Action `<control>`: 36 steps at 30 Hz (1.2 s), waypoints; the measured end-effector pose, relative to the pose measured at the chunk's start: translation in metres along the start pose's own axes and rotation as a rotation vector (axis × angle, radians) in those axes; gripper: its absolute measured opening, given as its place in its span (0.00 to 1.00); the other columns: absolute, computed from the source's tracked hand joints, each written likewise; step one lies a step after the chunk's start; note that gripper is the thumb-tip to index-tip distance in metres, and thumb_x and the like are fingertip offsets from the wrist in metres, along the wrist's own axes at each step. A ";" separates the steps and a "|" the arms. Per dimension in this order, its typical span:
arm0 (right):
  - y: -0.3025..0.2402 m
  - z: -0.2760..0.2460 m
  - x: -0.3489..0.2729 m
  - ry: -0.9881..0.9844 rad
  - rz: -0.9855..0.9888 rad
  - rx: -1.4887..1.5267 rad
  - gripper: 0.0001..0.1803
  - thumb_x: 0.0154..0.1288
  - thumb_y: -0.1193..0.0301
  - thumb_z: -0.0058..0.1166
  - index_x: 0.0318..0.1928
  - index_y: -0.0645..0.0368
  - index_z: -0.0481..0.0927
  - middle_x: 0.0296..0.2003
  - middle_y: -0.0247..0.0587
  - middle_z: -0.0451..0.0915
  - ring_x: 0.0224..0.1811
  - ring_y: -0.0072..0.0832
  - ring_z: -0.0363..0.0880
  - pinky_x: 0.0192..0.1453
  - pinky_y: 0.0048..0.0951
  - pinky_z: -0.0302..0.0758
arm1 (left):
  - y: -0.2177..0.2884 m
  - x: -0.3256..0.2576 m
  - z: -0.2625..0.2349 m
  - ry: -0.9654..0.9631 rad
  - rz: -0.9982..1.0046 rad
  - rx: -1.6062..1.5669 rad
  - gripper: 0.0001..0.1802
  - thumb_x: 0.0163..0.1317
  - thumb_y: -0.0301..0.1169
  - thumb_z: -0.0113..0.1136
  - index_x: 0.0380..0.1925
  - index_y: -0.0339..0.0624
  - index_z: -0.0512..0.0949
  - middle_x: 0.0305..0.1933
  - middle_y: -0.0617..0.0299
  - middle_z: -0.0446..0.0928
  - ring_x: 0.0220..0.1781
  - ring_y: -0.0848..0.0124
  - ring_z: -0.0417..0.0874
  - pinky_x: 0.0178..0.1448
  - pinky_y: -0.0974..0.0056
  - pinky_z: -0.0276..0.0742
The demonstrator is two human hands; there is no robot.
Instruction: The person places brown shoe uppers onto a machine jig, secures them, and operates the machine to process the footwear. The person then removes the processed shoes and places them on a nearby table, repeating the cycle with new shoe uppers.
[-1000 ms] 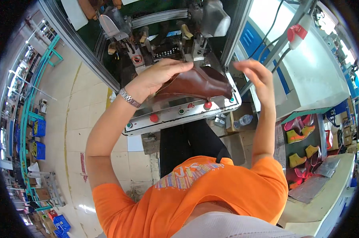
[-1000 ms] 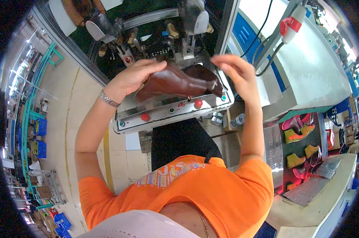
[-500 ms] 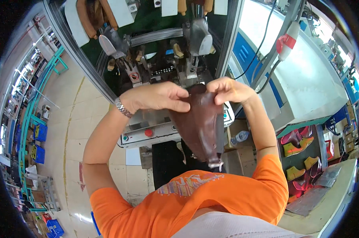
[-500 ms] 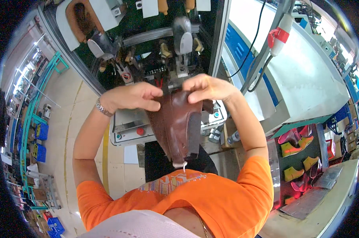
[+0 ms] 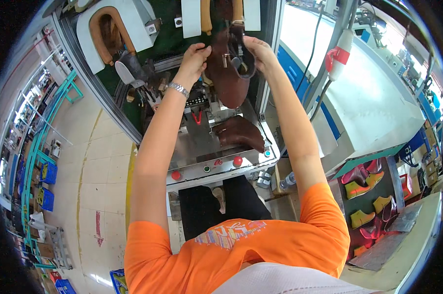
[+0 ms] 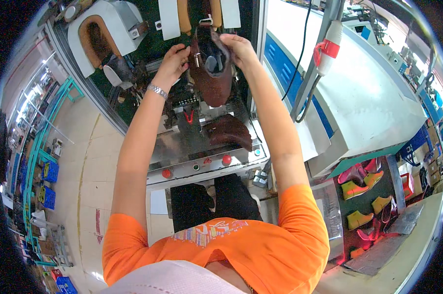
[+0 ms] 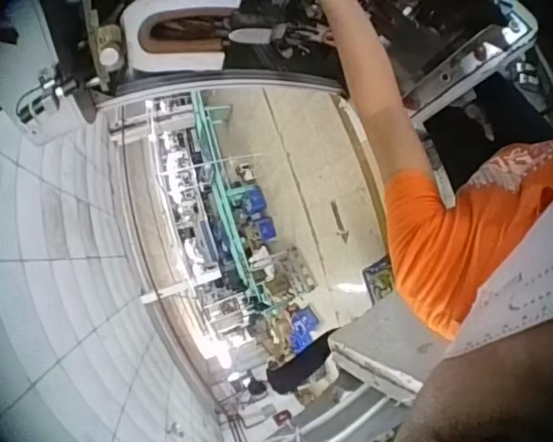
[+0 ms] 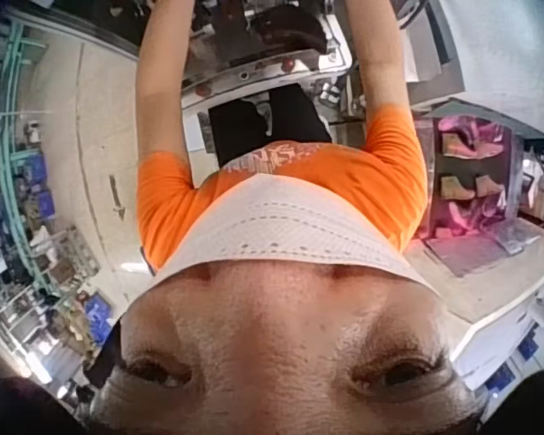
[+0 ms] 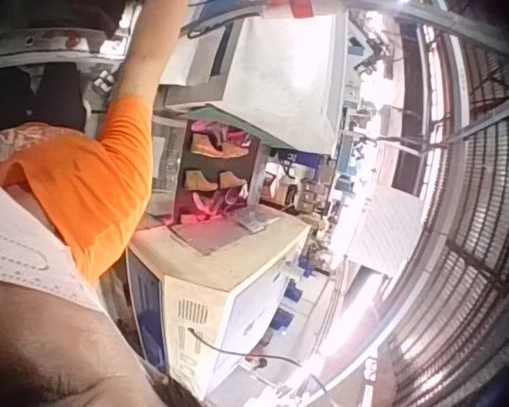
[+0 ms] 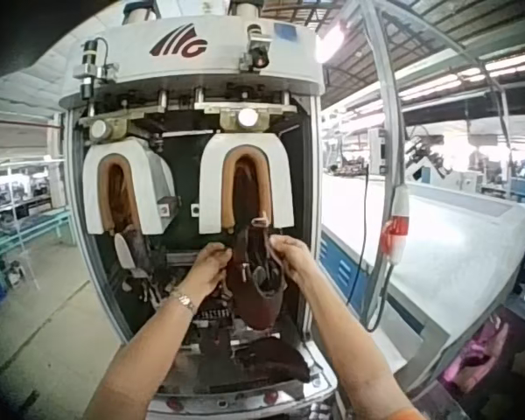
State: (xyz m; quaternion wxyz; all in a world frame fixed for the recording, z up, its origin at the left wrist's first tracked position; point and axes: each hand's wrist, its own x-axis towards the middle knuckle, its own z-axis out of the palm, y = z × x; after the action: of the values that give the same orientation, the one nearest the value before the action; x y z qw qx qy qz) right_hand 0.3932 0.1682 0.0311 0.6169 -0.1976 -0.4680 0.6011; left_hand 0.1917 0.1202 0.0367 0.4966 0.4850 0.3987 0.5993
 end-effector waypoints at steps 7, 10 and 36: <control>0.059 -0.020 -0.036 0.096 0.054 -0.328 0.15 0.61 0.61 0.51 0.40 0.61 0.76 0.31 0.36 0.79 0.30 0.23 0.77 0.31 0.22 0.72 | -0.048 0.015 -0.026 0.220 0.550 0.271 0.16 0.54 0.29 0.59 0.41 0.39 0.68 0.37 0.62 0.72 0.38 0.70 0.72 0.42 0.63 0.68; 0.107 -0.061 -0.096 -0.028 0.377 0.111 0.22 0.62 0.52 0.45 0.48 0.55 0.71 0.40 0.34 0.77 0.41 0.25 0.75 0.44 0.26 0.70 | -0.013 -0.089 0.023 0.204 1.109 0.668 0.08 0.51 0.22 0.55 0.33 0.37 0.72 0.41 0.53 0.73 0.44 0.59 0.74 0.48 0.59 0.67; 0.206 -0.062 -0.074 0.205 0.117 -0.200 0.13 0.66 0.62 0.33 0.34 0.55 0.69 0.29 0.39 0.73 0.28 0.33 0.73 0.29 0.36 0.73 | -0.073 -0.150 0.062 0.052 0.666 1.276 0.35 0.49 0.27 0.55 0.61 0.48 0.59 0.59 0.57 0.61 0.43 0.64 0.69 0.45 0.60 0.65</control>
State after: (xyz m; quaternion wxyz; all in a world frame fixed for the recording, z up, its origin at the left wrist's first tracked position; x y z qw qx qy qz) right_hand 0.3411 0.1600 -0.1901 0.6028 -0.3454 -0.4478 0.5629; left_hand 0.2729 -0.0137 -0.0477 -0.1022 0.7622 0.5136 0.3805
